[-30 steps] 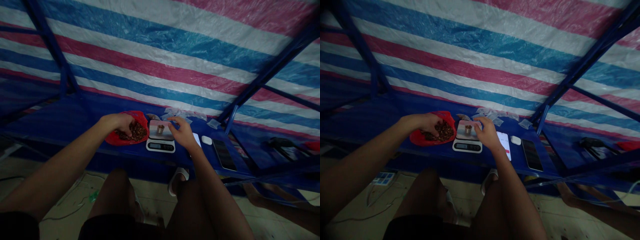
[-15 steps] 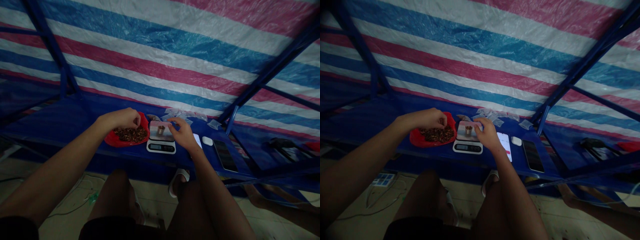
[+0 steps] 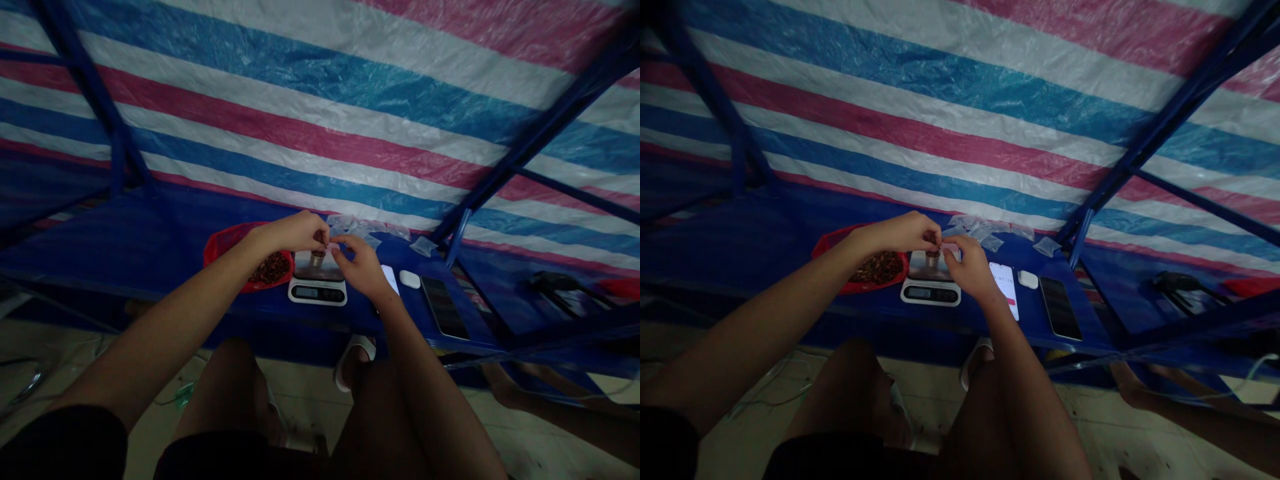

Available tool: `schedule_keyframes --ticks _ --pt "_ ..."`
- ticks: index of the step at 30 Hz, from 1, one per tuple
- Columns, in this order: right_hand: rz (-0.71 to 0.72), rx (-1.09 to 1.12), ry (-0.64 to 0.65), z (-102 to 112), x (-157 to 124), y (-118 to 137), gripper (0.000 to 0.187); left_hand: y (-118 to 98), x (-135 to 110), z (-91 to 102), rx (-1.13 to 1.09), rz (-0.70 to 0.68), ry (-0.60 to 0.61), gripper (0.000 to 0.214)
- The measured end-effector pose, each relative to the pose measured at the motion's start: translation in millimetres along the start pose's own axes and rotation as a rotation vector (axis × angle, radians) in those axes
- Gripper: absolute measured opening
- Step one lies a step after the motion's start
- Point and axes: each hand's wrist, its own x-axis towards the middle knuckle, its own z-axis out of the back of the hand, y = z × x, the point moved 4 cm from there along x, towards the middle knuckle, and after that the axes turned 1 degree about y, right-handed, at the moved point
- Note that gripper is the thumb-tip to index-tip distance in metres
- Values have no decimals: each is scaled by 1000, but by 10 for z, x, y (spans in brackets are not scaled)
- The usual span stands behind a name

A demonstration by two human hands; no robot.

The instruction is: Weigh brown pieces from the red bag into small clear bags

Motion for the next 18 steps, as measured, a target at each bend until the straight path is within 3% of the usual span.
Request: schedule_keyframes --ticks 18 --pt "-35 8 30 0 -25 -49 23 -17 -41 11 64 -64 -13 23"
